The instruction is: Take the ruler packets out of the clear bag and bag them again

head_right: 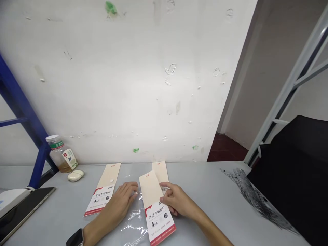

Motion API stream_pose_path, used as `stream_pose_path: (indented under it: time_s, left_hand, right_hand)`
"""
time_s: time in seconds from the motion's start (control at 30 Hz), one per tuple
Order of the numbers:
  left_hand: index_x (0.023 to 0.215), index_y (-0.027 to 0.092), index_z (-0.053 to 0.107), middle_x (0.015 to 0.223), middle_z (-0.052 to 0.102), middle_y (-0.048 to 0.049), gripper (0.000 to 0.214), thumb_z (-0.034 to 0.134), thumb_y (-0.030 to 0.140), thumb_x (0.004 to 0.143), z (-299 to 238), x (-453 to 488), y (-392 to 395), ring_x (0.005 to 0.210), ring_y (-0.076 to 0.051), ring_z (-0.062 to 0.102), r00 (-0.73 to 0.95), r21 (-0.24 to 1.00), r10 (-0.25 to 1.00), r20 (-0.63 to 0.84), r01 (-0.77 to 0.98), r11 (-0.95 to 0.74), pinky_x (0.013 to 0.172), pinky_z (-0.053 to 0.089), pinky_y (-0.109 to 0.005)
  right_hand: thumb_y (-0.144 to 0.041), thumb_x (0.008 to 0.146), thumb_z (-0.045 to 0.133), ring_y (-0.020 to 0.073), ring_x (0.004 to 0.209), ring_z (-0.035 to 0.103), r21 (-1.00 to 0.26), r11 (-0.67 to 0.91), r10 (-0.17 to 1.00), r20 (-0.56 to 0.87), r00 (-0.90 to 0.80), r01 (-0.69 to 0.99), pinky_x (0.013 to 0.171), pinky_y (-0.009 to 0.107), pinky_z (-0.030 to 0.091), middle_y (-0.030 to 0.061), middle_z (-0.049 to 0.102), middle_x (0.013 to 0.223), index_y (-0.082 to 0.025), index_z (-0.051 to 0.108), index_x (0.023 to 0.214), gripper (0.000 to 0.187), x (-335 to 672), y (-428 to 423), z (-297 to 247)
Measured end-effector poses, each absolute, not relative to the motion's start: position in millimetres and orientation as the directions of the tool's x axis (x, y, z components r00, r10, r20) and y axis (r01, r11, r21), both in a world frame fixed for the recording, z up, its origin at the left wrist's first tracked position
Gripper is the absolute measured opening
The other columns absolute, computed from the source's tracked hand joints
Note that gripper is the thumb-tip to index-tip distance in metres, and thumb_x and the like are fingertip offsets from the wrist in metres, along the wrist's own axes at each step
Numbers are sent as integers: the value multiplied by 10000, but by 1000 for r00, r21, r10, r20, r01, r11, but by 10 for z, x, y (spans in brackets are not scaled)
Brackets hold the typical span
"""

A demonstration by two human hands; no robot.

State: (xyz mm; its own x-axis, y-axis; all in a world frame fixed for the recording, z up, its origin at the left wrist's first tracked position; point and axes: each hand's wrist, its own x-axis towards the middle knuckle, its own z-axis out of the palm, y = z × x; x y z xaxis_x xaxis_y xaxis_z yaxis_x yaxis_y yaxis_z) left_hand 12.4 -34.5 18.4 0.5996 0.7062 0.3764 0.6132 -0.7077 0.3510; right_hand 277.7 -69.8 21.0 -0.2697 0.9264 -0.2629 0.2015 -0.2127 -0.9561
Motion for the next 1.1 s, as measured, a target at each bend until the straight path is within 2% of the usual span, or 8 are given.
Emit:
stream_pose_path:
  time_s: [0.23,0.43,0.57,0.73,0.8,0.87,1.0,1.1]
  left_hand:
    - [1055,250,560,1173,624,-30,208,358,235,1009,246,169,-410,1065,-211,566,672,369,670,315,563,-739,887,473,-374]
    - [1050,239,559,1160,626,-40,213,350,217,1012,192,191,-394,1060,-223,565,681,322,673,289,593,-738,908,457,-414]
    - [1055,237,548,1185,620,-34,179,389,176,999,145,190,-392,1101,-216,556,694,302,657,295,584,-753,917,457,-387]
    - [1062,245,549,1172,623,-15,158,435,165,988,124,209,-404,1094,-199,559,711,272,624,325,562,-781,934,450,-364]
    - [1052,248,554,1167,624,-13,166,442,149,980,134,219,-410,1091,-200,559,711,262,616,338,558,-787,936,449,-367]
    - [1056,247,552,1174,623,-13,167,452,141,974,156,228,-419,1096,-200,555,718,263,609,337,549,-793,940,449,-369]
    - [1070,244,542,1171,625,-16,184,415,141,987,228,248,-446,1092,-197,553,727,282,603,328,534,-797,955,445,-386]
    - [1037,241,543,1172,623,-33,174,389,171,994,282,239,-453,1103,-215,545,711,286,604,361,531,-797,1000,415,-440]
  right_hand:
    - [-334,802,639,63,395,440,-973,-167,951,-202,-233,159,397,206,352,-102,526,592,-172,458,1323,575,2722,-708,170]
    - [-407,761,681,108,470,569,-984,-159,951,-173,-257,75,448,247,485,-77,571,675,-204,483,1273,585,2612,-748,133]
    - [-448,721,730,135,514,641,-985,-170,945,-162,-283,-4,482,274,529,-47,606,768,-211,506,1244,616,2482,-790,63]
    - [-453,718,762,204,714,719,-979,-196,930,-166,-329,-60,699,355,587,-1,646,840,-176,584,1166,556,2357,-860,6]
    - [-434,732,759,198,742,723,-976,-211,921,-179,-346,-57,775,361,575,9,661,885,-170,580,1192,560,2335,-880,5]
    - [-424,742,751,175,688,715,-974,-220,912,-189,-363,-46,740,341,573,13,667,904,-171,556,1226,579,2315,-894,9]
    - [-411,693,776,185,656,695,-964,-254,899,-208,-386,-73,530,285,560,-23,627,828,-210,492,1204,618,2243,-920,-2]
    - [-372,682,778,151,605,674,-961,-250,901,-188,-390,-116,503,263,552,-65,591,801,-260,433,1200,632,2199,-929,-21]
